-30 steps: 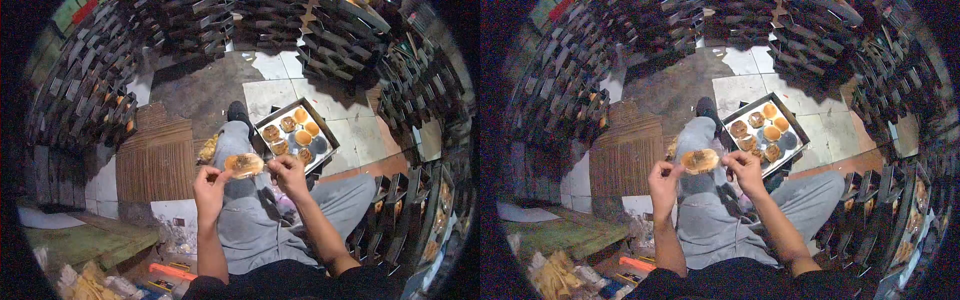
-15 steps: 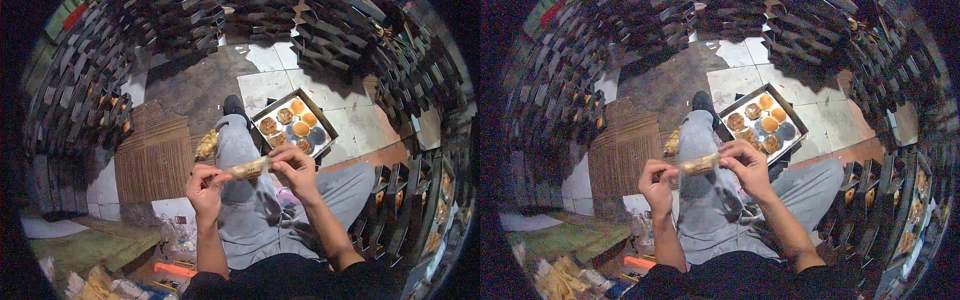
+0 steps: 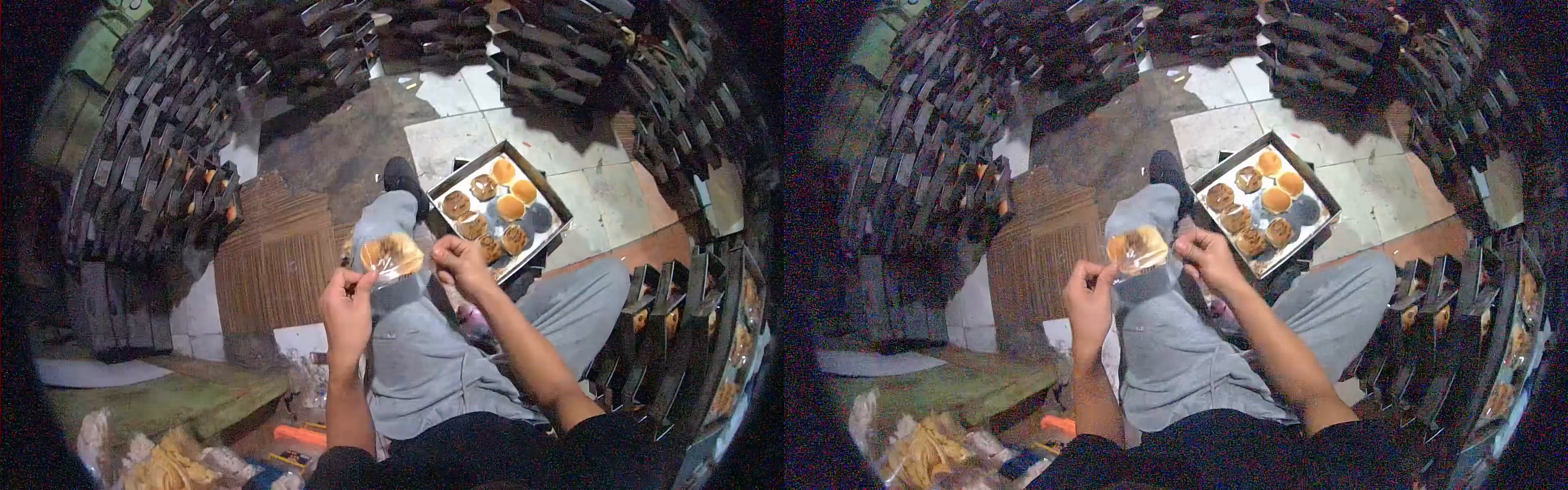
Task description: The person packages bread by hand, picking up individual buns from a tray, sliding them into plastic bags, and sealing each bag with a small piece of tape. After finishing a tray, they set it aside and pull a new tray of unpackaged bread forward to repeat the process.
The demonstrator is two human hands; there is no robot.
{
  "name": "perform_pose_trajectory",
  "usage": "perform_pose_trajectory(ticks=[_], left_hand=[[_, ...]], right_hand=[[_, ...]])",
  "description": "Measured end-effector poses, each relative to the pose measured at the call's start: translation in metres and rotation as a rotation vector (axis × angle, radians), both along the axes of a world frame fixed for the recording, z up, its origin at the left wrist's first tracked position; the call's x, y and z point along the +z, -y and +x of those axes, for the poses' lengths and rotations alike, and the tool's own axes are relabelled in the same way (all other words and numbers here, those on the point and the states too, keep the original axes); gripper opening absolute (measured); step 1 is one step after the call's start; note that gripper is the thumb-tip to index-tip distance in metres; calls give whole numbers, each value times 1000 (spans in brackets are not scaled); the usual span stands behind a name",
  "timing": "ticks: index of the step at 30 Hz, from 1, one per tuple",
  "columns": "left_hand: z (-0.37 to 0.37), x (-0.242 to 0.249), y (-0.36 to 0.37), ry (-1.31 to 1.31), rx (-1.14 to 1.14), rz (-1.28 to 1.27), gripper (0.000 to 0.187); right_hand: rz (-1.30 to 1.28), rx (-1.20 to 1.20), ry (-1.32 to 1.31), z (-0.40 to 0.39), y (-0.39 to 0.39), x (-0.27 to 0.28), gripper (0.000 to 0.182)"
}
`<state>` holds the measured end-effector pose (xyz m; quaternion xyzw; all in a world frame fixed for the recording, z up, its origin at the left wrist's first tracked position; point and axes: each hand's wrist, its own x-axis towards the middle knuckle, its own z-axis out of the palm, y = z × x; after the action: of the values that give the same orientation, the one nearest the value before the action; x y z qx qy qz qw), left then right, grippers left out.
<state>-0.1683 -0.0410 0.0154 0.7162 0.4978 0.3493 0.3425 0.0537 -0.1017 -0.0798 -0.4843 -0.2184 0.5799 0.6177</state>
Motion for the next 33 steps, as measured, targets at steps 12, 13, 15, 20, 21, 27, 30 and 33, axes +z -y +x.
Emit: perform_pose_trajectory(ticks=[12, 13, 15, 20, 21, 27, 30, 33], left_hand=[[67, -28, 38, -264, -395, 30, 54], [79, -26, 42, -314, -468, 63, 55], [78, -20, 62, -406, -474, 55, 60], [-4, -42, 90, -568, -345, 80, 73], [-31, -61, 89, -361, -317, -32, 69], [-154, -143, 71, -1055, -341, -535, 50], [-171, -168, 39, -1194, -405, -622, 42], [-76, -106, -3, -631, -154, -306, 36]], right_hand=[[0, -192, -675, 16, 21, -1, 39], [-8, -173, -461, 23, 22, -13, 43], [-90, -217, -345, 40, 22, -55, 45], [-309, -400, -259, 118, 42, -155, 47], [-235, -402, -221, 142, 53, -181, 51], [-937, -637, 412, 251, 133, -238, 45], [-882, -424, 855, 240, 125, -206, 40], [-637, -195, 1020, 145, 87, -45, 32]])
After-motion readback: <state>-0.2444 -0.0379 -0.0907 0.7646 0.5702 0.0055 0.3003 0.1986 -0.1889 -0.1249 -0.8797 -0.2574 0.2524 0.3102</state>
